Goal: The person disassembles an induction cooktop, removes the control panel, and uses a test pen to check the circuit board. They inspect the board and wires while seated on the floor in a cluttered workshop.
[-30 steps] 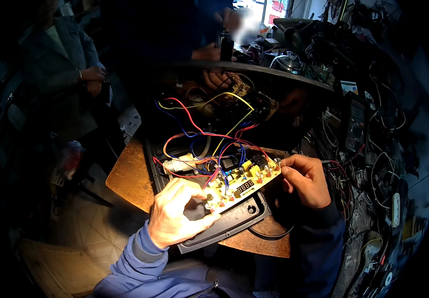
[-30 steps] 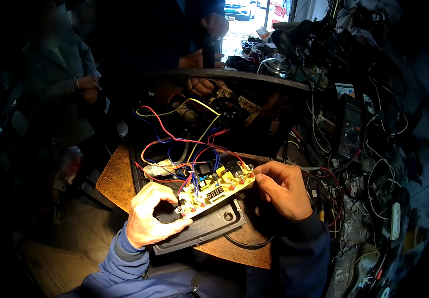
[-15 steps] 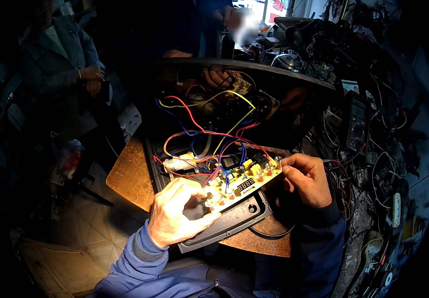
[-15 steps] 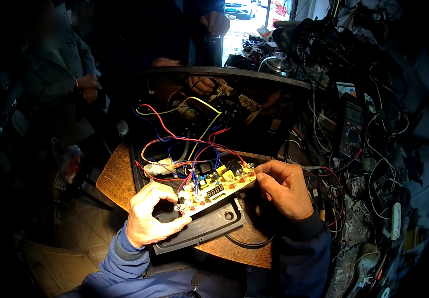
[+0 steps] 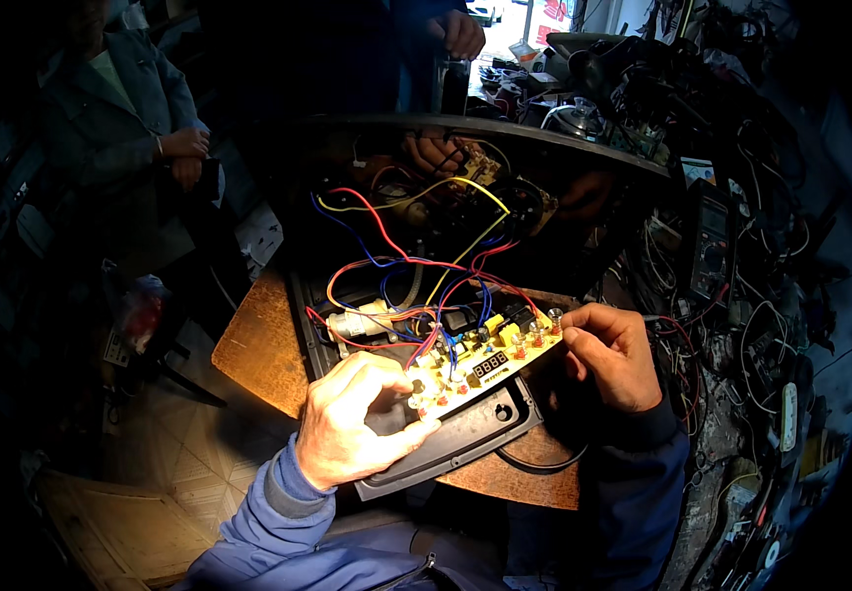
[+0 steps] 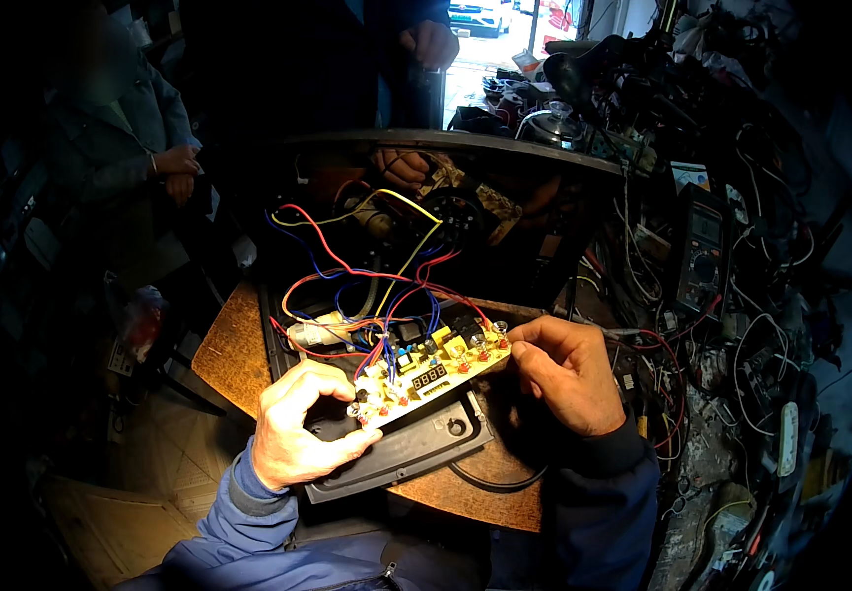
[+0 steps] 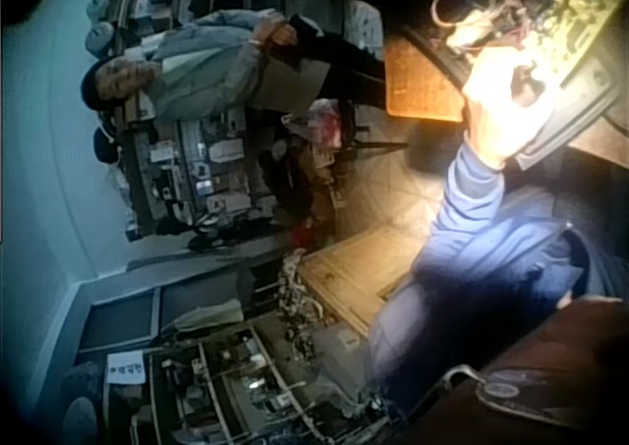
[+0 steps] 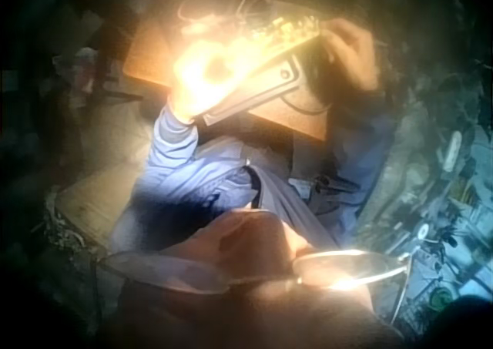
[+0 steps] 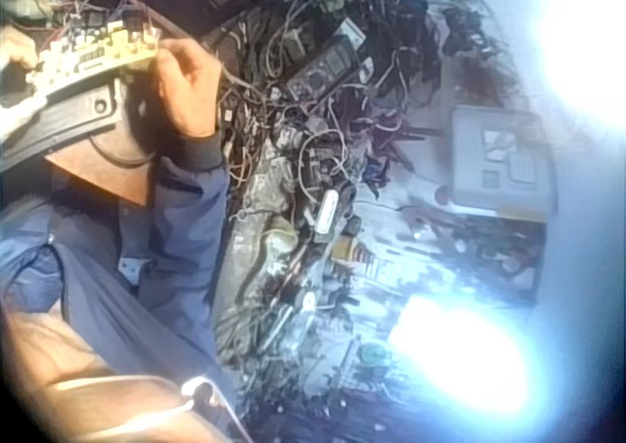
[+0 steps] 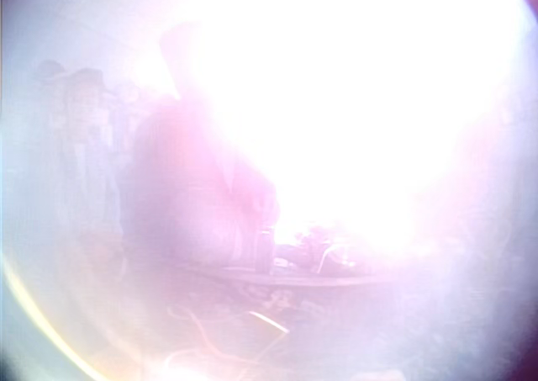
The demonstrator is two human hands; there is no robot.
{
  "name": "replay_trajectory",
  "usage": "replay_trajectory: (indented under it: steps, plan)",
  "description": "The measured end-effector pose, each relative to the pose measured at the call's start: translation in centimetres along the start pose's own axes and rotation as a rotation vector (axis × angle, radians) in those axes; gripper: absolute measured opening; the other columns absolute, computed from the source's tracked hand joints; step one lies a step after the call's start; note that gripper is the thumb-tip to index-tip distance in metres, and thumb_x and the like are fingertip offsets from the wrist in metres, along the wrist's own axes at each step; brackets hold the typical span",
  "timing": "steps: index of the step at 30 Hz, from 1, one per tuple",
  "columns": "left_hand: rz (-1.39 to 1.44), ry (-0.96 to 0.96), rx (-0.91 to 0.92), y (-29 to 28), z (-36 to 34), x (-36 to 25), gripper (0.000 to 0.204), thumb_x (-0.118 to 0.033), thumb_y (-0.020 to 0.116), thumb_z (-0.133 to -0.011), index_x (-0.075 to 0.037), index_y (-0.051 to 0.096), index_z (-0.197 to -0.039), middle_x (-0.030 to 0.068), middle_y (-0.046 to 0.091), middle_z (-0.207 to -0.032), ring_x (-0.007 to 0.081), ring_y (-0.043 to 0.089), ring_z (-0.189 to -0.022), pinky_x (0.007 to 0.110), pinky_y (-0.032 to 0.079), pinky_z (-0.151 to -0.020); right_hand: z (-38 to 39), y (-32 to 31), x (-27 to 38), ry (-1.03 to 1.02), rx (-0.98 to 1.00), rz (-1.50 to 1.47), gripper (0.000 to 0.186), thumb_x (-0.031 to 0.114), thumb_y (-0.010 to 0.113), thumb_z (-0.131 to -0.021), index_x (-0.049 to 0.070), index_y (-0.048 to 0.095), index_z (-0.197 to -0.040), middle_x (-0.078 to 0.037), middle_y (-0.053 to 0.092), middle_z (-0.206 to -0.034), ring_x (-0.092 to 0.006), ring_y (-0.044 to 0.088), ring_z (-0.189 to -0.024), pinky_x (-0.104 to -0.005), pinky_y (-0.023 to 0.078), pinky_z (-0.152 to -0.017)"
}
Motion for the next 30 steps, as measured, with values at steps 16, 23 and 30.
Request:
replay_trajectory:
  steps: [16,23,30]
  plan:
    - [0.015,-0.008,-0.023,0.08,0.02,0.09,0.04,-0.007,0.089,-0.059,0.0,0.064,-0.089,0.0132,0.067,-0.088,0.0232,0.068,-0.081,0.031,0.055,-0.072,-0.05,0.08,-0.02,-0.013,0.004,-0.014,0.017,0.006,0.06,-0.093,-0.008,0.066,-0.1,-0.002,0.062,-0.069,-0.0039,0.049,-0.055,-0.0196,0.038,-0.051]
    - [0.012,0.006,-0.076,0.05,0.04,-0.06,0.04,-0.008,0.088,-0.061,0.001,0.066,-0.094,0.0142,0.067,-0.09,0.0239,0.067,-0.081,0.032,0.054,-0.074,-0.05,0.16,0.05,-0.006,-0.004,-0.01,0.016,0.007,0.059,-0.094,-0.007,0.066,-0.099,-0.001,0.06,-0.068,-0.004,0.049,-0.055,-0.0195,0.038,-0.051]
    - [0.066,-0.01,-0.129,0.01,0.4,0.24,0.031,-0.013,0.086,-0.072,0.002,0.067,-0.091,0.0143,0.067,-0.091,0.0229,0.066,-0.082,0.032,0.053,-0.075,-0.09,0.48,0.06,-0.039,-0.006,-0.083,0.018,0.011,0.059,-0.096,-0.005,0.066,-0.095,-0.001,0.059,-0.068,-0.0035,0.048,-0.055,-0.0188,0.037,-0.051]
Point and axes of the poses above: each hand's wrist, its own z-axis away from the middle knuckle, its own y-axis out of the palm, x = y × z, the point moved 1 cm from there along -z, towards the middle knuckle
